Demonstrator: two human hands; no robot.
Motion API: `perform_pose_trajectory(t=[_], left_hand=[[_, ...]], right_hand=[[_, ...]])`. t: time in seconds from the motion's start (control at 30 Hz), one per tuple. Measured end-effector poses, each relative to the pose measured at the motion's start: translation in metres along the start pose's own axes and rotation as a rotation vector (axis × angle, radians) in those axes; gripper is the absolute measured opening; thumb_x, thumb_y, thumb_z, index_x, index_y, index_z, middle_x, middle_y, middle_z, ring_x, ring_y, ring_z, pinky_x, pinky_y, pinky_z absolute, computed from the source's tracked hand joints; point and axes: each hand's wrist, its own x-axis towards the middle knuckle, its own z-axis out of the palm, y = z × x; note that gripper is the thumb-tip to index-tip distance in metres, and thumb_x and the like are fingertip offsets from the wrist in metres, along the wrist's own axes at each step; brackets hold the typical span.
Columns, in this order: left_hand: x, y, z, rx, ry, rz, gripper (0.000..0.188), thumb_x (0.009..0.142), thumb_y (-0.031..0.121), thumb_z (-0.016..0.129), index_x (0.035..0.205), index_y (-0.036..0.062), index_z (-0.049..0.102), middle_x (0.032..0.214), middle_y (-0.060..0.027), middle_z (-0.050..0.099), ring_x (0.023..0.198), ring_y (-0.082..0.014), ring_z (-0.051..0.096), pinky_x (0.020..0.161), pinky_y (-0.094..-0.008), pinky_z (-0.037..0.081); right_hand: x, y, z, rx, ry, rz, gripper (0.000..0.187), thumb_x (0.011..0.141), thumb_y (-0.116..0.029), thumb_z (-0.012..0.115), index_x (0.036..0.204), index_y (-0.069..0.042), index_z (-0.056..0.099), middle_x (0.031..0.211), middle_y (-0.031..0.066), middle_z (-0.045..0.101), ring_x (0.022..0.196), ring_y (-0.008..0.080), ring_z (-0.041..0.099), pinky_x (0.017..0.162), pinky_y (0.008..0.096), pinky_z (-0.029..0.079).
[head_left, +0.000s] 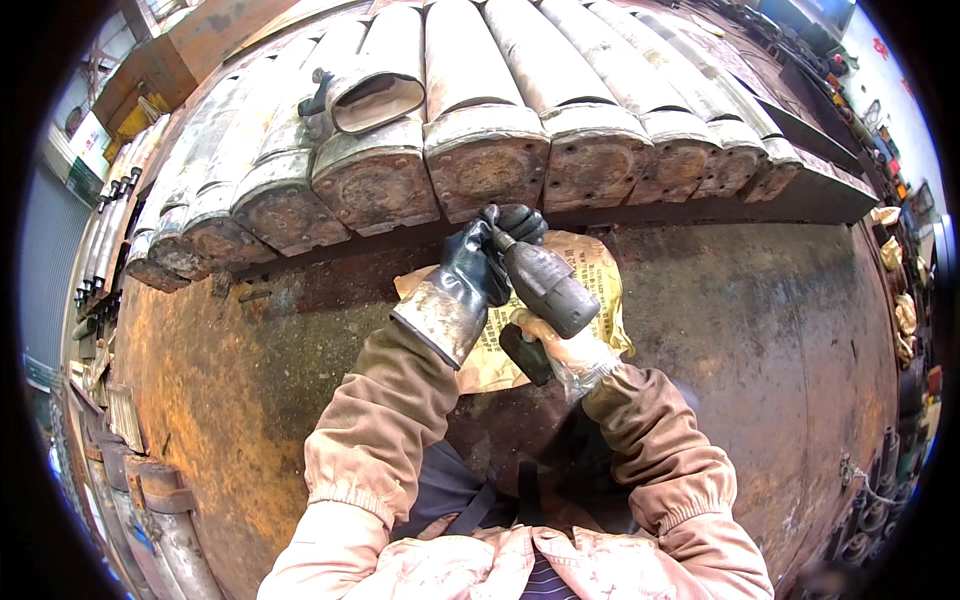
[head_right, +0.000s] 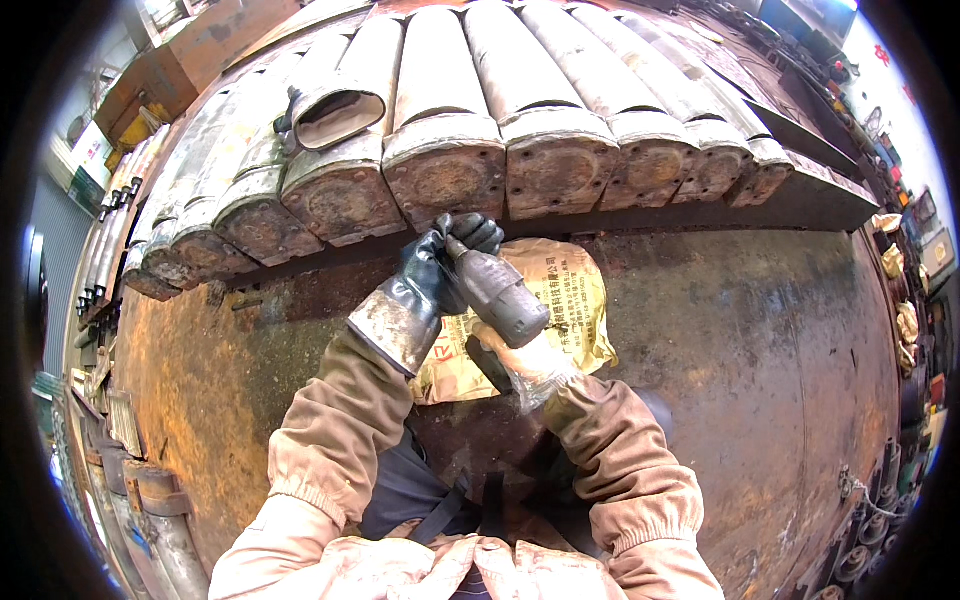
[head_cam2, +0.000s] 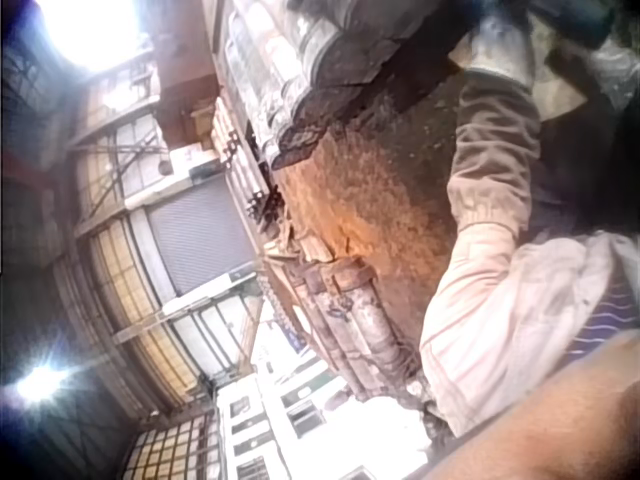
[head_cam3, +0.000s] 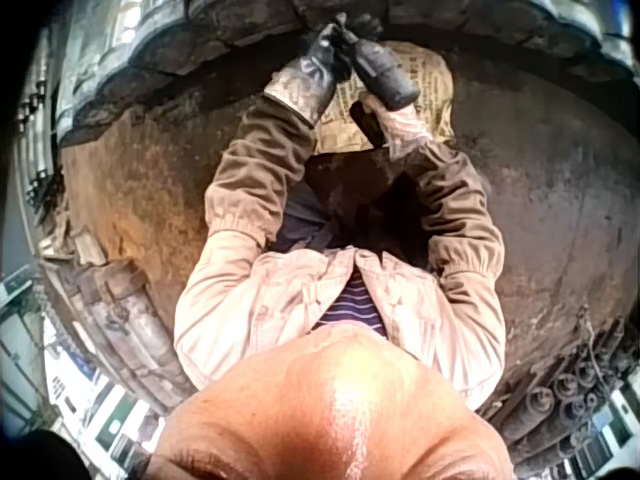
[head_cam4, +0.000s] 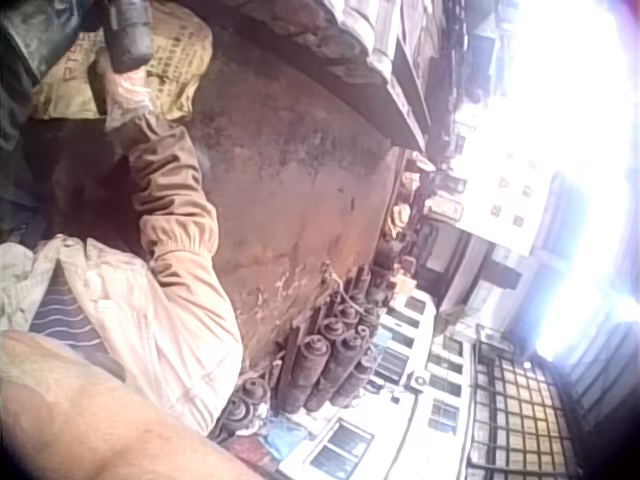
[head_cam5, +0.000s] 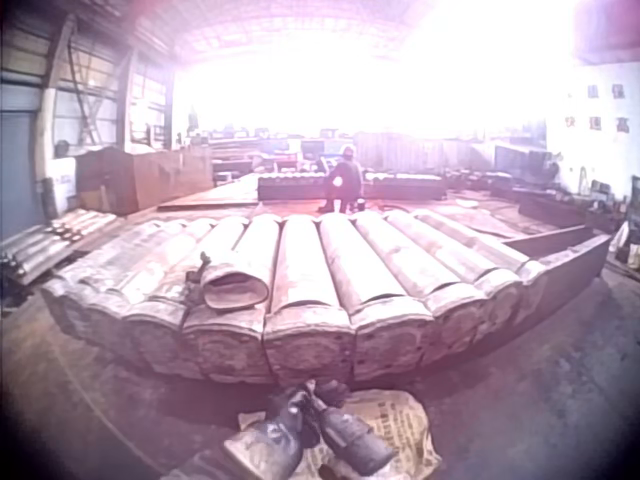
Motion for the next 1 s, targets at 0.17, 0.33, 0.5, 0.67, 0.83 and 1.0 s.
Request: perform_pose_trajectory(t=[0.17,0.33,0.5,0.67,0.83,1.0], left_hand=[[0.007,0.004,-0.005,0.07,-0.059,0.052,0.029,0.097,0.019,0.046,0.105,-0.0049,0.061,0.11,-0.0284,0.066,0.104,-0.0435,0.064,0.097,-0.0546,0.052],[0.0,0.004,0.015,0.017,0.112,0.064,0.023,0.096,0.013,0.046,0.102,-0.0042,0.061,0.108,-0.0297,0.066,0.1,-0.0454,0.065,0.095,-0.0563,0.054],[-0.005,0.004,0.013,-0.175,-0.033,-0.187,0.044,0.101,0.035,0.047,0.109,-0.0042,0.064,0.114,-0.0245,0.067,0.109,-0.0379,0.064,0.101,-0.0493,0.05],[0.004,0.007,0.001,0.479,-0.015,0.385,0.023,0.098,0.009,0.048,0.108,-0.0059,0.064,0.11,-0.0278,0.067,0.101,-0.0378,0.068,0.092,-0.0521,0.056],[-0.002,0.009,0.012,0.398,0.123,0.243,0.022,0.099,0.004,0.047,0.108,-0.0042,0.065,0.107,-0.024,0.069,0.096,-0.0338,0.07,0.085,-0.0426,0.06],[0.011,0.013,-0.025,1.171,0.116,0.146,0.03,0.094,0.016,0.066,0.113,-0.007,0.064,0.106,-0.0171,0.07,0.093,-0.0224,0.068,0.085,-0.033,0.055]], right_hand=[[-0.002,-0.004,0.002,0.05,-0.009,0.113,0.008,0.086,-0.009,0.07,0.086,-0.006,0.062,0.071,-0.0011,0.055,0.066,0.0105,0.051,0.061,0.0283,0.041],[0.002,0.003,0.0,0.099,-0.016,0.073,0.011,0.087,-0.012,0.07,0.083,-0.007,0.061,0.069,-0.0013,0.054,0.065,0.0103,0.05,0.062,0.0282,0.04],[0.001,0.005,0.002,0.192,-0.024,0.122,0.014,0.089,-0.013,0.069,0.081,-0.008,0.06,0.069,-0.0016,0.053,0.064,0.0096,0.049,0.061,0.0273,0.039],[-0.002,-0.003,0.002,0.194,-0.032,0.161,0.013,0.089,-0.012,0.069,0.081,-0.007,0.06,0.069,-0.0012,0.053,0.064,0.01,0.049,0.061,0.0271,0.039],[0.001,0.003,-0.002,0.252,0.006,0.171,0.012,0.088,-0.011,0.069,0.083,-0.007,0.06,0.069,-0.0004,0.053,0.065,0.0103,0.05,0.061,0.0269,0.039],[0.005,0.0,-0.001,0.281,0.076,0.113,0.009,0.086,-0.008,0.069,0.085,-0.006,0.06,0.069,0.0,0.054,0.064,0.0106,0.05,0.061,0.0269,0.039]])
